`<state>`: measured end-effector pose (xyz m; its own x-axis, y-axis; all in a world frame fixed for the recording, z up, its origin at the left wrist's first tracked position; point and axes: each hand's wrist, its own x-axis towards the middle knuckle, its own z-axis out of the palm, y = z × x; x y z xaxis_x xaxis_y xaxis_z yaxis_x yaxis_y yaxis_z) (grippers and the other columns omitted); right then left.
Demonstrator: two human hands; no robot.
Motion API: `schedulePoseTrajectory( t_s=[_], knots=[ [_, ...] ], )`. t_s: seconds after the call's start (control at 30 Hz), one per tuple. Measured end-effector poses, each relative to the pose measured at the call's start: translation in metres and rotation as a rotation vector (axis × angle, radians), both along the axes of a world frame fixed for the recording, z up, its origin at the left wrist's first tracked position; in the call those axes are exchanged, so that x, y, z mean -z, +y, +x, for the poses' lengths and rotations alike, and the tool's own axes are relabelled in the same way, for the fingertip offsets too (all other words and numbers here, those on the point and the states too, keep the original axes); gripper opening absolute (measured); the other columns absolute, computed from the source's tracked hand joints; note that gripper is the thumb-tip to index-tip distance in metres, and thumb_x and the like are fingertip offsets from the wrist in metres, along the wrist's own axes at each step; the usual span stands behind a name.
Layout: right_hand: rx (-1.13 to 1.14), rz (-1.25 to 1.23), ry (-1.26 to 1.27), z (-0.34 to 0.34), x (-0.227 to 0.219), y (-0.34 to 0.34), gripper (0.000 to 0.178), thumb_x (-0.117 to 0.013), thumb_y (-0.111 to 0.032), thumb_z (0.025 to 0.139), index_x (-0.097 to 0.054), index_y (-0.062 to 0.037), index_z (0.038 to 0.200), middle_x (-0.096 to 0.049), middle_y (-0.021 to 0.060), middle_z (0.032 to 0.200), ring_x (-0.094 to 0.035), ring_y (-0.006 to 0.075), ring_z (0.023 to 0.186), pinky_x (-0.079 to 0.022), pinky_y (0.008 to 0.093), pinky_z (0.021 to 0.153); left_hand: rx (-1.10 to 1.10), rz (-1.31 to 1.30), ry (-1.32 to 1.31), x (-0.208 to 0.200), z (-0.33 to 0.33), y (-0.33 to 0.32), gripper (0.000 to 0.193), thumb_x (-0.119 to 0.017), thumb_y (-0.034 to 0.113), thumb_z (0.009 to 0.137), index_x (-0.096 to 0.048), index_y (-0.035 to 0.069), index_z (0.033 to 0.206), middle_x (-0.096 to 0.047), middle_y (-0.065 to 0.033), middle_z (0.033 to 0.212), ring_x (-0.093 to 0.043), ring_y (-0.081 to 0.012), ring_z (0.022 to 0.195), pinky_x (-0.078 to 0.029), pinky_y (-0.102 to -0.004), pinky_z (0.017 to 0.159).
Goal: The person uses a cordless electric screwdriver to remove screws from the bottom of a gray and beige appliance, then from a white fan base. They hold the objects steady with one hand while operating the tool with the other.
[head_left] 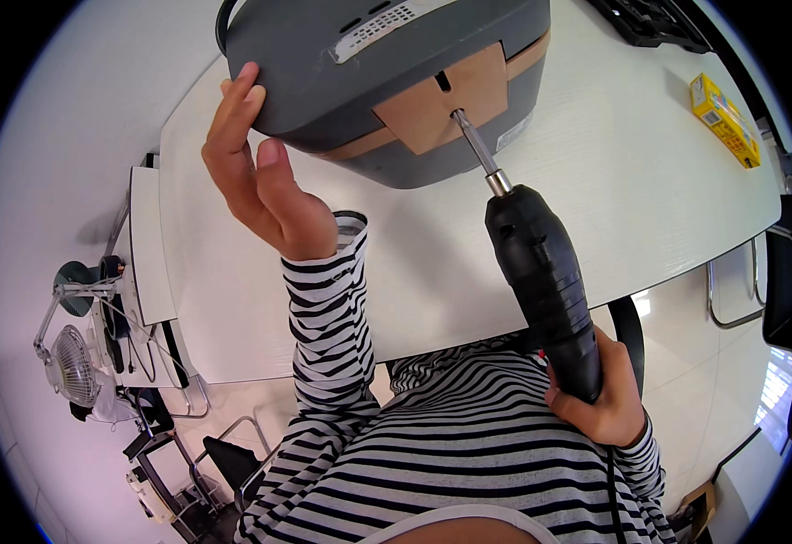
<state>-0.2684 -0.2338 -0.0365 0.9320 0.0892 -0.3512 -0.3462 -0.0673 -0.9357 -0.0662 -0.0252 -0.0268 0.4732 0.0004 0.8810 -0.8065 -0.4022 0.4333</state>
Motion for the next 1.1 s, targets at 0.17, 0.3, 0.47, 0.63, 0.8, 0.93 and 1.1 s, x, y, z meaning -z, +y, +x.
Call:
schedulePoseTrajectory(
  t_s=[0.17, 0.3, 0.47, 0.63, 0.8, 0.93, 1.1],
  knots=[
    [0.037, -0.003, -0.014, -0.0007, -0.0005, 0.0026, 0.039, -0.06, -0.007, 0.058, -0.049, 0.0051, 0.093, -0.049, 0.0087, 0.061, -0.044, 0.016, 0.051, -0.039, 0.0266, 0.052, -0.018, 0.023, 0.0, -0.0014, -0.0016, 0.0011, 0.033, -0.034, 0.01, 0.08, -0.05, -0.003, 0.106, -0.052, -0.0166, 0.116, -0.044, -0.0282, 0.113, -0.028, -0.0399, 0.101],
    [0.042, -0.01, -0.024, -0.0019, 0.0019, 0.0027, 0.038, -0.06, -0.007, 0.058, -0.049, 0.0049, 0.092, -0.049, 0.0083, 0.06, -0.043, 0.0159, 0.049, -0.039, 0.0267, 0.051, -0.023, 0.0, -0.012, 0.0009, -0.0009, -0.0017, 0.033, -0.034, 0.009, 0.079, -0.051, -0.003, 0.105, -0.051, -0.0166, 0.116, -0.044, -0.0285, 0.113, -0.028, -0.0398, 0.101],
    [0.021, -0.027, 0.001, -0.0002, 0.0003, 0.0028, 0.036, -0.061, -0.008, 0.058, -0.049, 0.0042, 0.09, -0.05, 0.0084, 0.059, -0.045, 0.0157, 0.049, -0.039, 0.0266, 0.05, -0.094, 0.025, -0.033, 0.0022, 0.0013, -0.0025, 0.031, -0.029, 0.013, 0.082, -0.048, 0.001, 0.103, -0.052, -0.0158, 0.115, -0.048, -0.0221, 0.107, -0.035, -0.0336, 0.093],
    [0.018, -0.018, 0.026, 0.0009, -0.0025, 0.0034, 0.037, -0.062, -0.008, 0.059, -0.05, 0.004, 0.092, -0.051, 0.0086, 0.06, -0.047, 0.0161, 0.05, -0.04, 0.0264, 0.052, -0.077, 0.022, -0.043, 0.0017, 0.0019, -0.0022, 0.031, -0.029, 0.012, 0.082, -0.048, 0.0, 0.103, -0.052, -0.0168, 0.116, -0.048, -0.0232, 0.107, -0.035, -0.0341, 0.093],
    [0.028, -0.027, 0.024, 0.0, -0.0019, 0.0043, 0.039, -0.062, -0.008, 0.059, -0.049, 0.004, 0.094, -0.052, 0.0087, 0.061, -0.048, 0.0164, 0.051, -0.041, 0.0263, 0.053, -0.082, 0.026, -0.038, 0.0023, 0.0016, -0.0023, 0.031, -0.029, 0.013, 0.082, -0.048, 0.0, 0.102, -0.052, -0.0167, 0.116, -0.048, -0.023, 0.106, -0.035, -0.0342, 0.093],
    [0.031, -0.043, 0.01, -0.0005, -0.0034, 0.0054, 0.04, -0.062, -0.008, 0.059, -0.049, 0.0041, 0.095, -0.052, 0.0087, 0.062, -0.048, 0.0164, 0.051, -0.041, 0.0263, 0.053, -0.094, 0.032, -0.031, 0.0015, 0.0005, -0.0015, 0.031, -0.03, 0.013, 0.082, -0.048, 0.0, 0.103, -0.052, -0.0165, 0.116, -0.048, -0.0227, 0.106, -0.035, -0.0339, 0.093],
    [0.024, -0.034, 0.023, -0.0005, -0.0017, 0.0047, 0.04, -0.062, -0.008, 0.059, -0.049, 0.0041, 0.095, -0.052, 0.0087, 0.062, -0.048, 0.0165, 0.051, -0.041, 0.0264, 0.053, -0.018, 0.005, -0.002, 0.0012, -0.001, 0.0, 0.035, -0.035, 0.01, 0.08, -0.049, -0.004, 0.108, -0.05, -0.0178, 0.117, -0.043, -0.0295, 0.114, -0.028, -0.039, 0.101]
  ],
)
